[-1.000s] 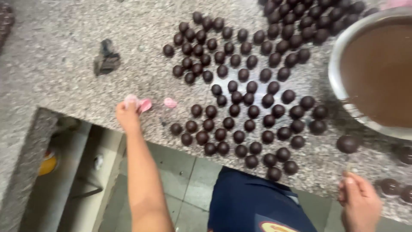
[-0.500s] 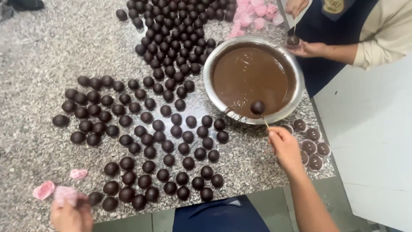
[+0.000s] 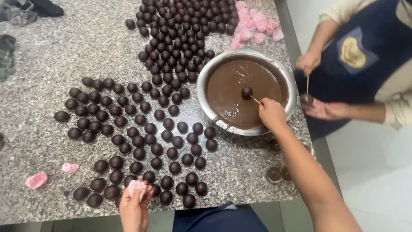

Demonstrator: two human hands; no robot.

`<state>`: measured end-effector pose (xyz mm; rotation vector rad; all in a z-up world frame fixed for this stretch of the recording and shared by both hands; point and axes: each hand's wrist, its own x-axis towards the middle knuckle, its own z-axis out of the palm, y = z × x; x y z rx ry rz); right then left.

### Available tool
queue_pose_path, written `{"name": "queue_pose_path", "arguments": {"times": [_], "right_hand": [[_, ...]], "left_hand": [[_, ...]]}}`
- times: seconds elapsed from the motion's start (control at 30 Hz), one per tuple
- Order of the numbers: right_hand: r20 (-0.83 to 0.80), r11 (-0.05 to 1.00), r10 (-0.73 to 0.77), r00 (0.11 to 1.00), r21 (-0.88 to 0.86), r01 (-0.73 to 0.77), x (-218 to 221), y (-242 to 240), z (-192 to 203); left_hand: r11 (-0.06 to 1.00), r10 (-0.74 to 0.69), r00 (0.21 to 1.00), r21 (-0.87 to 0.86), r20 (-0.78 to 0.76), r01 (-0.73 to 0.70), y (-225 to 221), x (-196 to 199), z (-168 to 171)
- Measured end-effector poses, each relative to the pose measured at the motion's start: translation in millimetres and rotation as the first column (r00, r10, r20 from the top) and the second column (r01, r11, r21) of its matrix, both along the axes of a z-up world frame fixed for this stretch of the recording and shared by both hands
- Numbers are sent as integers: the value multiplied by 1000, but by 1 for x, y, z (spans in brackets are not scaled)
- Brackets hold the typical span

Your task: The person picks up chocolate truffle balls from the counter, spears each one on a wooden skewer, dips and rotates it in a large bowl of melted chocolate to coat it, then slides the coated truffle into a pink paper cup and sets it with the finished rows on the counter. Another worker at the same table dips truffles alongside.

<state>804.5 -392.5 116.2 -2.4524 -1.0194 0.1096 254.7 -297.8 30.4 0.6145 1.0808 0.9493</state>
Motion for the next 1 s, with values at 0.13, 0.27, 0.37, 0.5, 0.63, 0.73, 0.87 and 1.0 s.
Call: {"name": "queue_pose_path", "arguments": {"times": [0.13, 0.27, 0.37, 0.5, 0.63, 0.73, 0.87, 1.0], "right_hand": [[103, 990, 78, 992, -121, -65, 16, 8, -7], [122, 966, 137, 983, -236, -105, 28, 13, -11], [83, 937, 150, 985, -330, -115, 29, 18, -2], [-18, 928, 145, 989, -344, -142, 31, 23, 0], [-131, 946, 125, 984, -285, -158, 35, 28, 12], [-125, 949, 107, 986, -282, -138, 38, 28, 16], [-61, 924, 113, 992, -361, -128, 47, 30, -1], [-7, 876, 167, 986, -457, -152, 44, 31, 0]], "left_hand": [[998, 63, 998, -22, 10, -63, -20, -10, -43], [994, 97, 995, -55, -12, -97, -35, 0, -43], [993, 95, 995, -73, -28, -97, -41, 15, -27], [994, 85, 996, -60, -30, -87, -46, 36, -2], [995, 67, 997, -71, -38, -70, -42, 41, -4], [995, 57, 997, -77, -46, -60, -36, 44, -8], [993, 65, 996, -96, -67, -71, -30, 54, -3], [991, 70, 995, -108, -72, -78, -29, 69, 3]]}}
